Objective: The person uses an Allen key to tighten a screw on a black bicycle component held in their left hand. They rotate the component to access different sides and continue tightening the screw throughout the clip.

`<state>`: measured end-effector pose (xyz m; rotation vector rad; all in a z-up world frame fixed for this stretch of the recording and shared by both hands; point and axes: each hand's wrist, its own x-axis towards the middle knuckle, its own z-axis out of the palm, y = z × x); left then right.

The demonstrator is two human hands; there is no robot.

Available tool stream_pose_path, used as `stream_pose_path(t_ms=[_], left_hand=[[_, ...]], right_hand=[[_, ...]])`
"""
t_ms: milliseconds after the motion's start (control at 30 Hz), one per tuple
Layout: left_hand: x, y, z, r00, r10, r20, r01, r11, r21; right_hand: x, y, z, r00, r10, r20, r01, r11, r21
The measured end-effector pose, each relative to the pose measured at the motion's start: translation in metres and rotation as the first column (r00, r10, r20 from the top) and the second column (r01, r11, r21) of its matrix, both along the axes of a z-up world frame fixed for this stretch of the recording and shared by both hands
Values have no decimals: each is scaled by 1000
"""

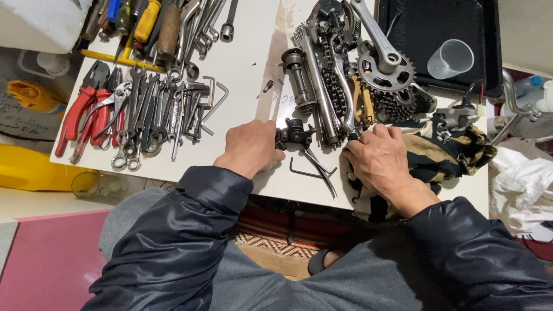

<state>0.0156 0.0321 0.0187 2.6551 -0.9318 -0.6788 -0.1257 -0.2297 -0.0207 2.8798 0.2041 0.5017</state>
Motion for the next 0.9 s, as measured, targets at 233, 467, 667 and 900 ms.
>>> stream_pose_path(t_ms=[233,467,667,900], left_hand=[[2,8,-3,997,41,-59,-45,997,-65],[0,19,44,947,178,-269,-215,970,-115],[-2,30,75,575,0,-818,-640,623,-450],[-18,20,76,420,-374,-827,-685,467,-559]], right_hand=[[-1,-17,1,989,-1,-151,47,952,303],[0,-2,30,971,-105,-213,219,747,628],[9,29,72,949,-201,-244,313,498,809],[12,52,102,944,-162,-289,310,122,943]])
